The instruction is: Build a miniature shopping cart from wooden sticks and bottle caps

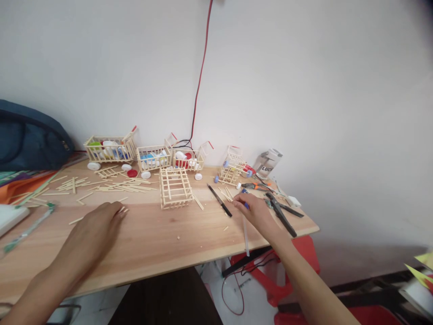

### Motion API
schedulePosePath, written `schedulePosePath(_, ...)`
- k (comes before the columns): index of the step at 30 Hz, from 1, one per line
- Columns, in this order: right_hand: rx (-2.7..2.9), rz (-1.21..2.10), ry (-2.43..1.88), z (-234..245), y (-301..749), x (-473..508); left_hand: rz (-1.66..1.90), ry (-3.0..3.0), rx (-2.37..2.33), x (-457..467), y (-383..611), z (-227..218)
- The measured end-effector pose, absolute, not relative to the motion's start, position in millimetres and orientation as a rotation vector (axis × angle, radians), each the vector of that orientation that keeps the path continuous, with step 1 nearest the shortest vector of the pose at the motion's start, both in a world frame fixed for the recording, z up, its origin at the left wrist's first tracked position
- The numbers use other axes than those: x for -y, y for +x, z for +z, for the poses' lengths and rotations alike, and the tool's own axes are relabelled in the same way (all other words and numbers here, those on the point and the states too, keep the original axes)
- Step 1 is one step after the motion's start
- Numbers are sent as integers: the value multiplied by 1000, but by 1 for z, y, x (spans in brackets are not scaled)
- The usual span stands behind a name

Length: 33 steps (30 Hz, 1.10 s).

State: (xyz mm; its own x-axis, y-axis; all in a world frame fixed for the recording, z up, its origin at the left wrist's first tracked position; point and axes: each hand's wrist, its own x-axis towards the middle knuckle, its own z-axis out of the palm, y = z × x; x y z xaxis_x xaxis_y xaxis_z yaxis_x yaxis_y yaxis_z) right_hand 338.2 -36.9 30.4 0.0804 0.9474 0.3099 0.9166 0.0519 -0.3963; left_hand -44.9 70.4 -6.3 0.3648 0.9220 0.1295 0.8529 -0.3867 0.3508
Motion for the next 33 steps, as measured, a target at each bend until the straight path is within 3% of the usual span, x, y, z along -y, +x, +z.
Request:
schedulePosePath(8,1728,-64,-1856,35,350,25,344,2511,-1638,-71,-43,-2)
schedulePosePath(20,1978,408,-1653,6,277,38,431,2398,-1744,-73,-42,-10)
schedulePosePath(26,2093,342,-1497,-18,252,39,650,2400,-1547,-81,-53,-18)
schedulePosePath(33,2189,299,-1355,-26,206,24,591,2432,-1555,-77,-52,-7)
